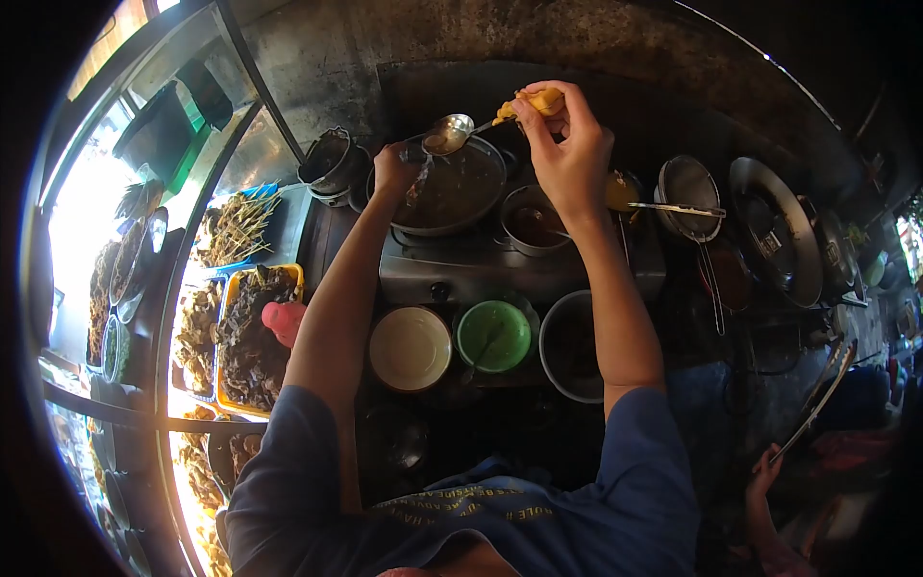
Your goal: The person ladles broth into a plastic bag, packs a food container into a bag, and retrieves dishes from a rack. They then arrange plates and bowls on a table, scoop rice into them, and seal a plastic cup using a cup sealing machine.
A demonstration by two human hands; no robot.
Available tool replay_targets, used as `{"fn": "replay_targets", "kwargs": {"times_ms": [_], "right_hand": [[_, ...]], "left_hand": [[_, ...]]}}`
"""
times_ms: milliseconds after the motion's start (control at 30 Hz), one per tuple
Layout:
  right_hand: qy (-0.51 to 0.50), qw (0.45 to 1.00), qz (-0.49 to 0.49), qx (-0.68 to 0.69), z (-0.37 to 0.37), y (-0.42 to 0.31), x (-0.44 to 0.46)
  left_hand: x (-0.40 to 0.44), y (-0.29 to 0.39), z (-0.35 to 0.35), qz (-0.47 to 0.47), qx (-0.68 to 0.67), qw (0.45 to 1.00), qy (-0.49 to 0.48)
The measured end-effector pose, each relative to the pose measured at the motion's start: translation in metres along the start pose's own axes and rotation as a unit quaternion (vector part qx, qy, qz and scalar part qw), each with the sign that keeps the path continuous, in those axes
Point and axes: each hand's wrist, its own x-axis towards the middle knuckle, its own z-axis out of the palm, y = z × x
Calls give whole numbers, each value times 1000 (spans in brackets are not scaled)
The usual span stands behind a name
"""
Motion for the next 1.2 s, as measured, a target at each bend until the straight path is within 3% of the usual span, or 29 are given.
{"fn": "replay_targets", "kwargs": {"times_ms": [300, 367, 700, 933, 1000, 1100, 1200], "right_hand": [[-48, 994, -77, -56, 9, -12, -5], [-62, 989, -104, -82, 9, -16, -8], [-137, 964, -192, -121, -2, -27, -23], [-141, 966, -171, -133, -4, 24, -52], [-188, 958, -162, -145, -1, 48, -64], [-230, 951, -143, -146, 1, 68, -77], [-199, 962, -111, -153, 1, 81, -84]], "left_hand": [[12, 4, 4, 3, -17, 1000, -14], [17, 1, 3, -1, 40, 998, -39], [15, 15, -12, -46, 63, 993, -90], [7, 16, -15, -69, -20, 996, -60], [3, 19, -17, -65, -42, 996, -51], [0, 16, -17, -55, -48, 997, -21], [-3, 20, -23, -9, -37, 999, 2]]}}
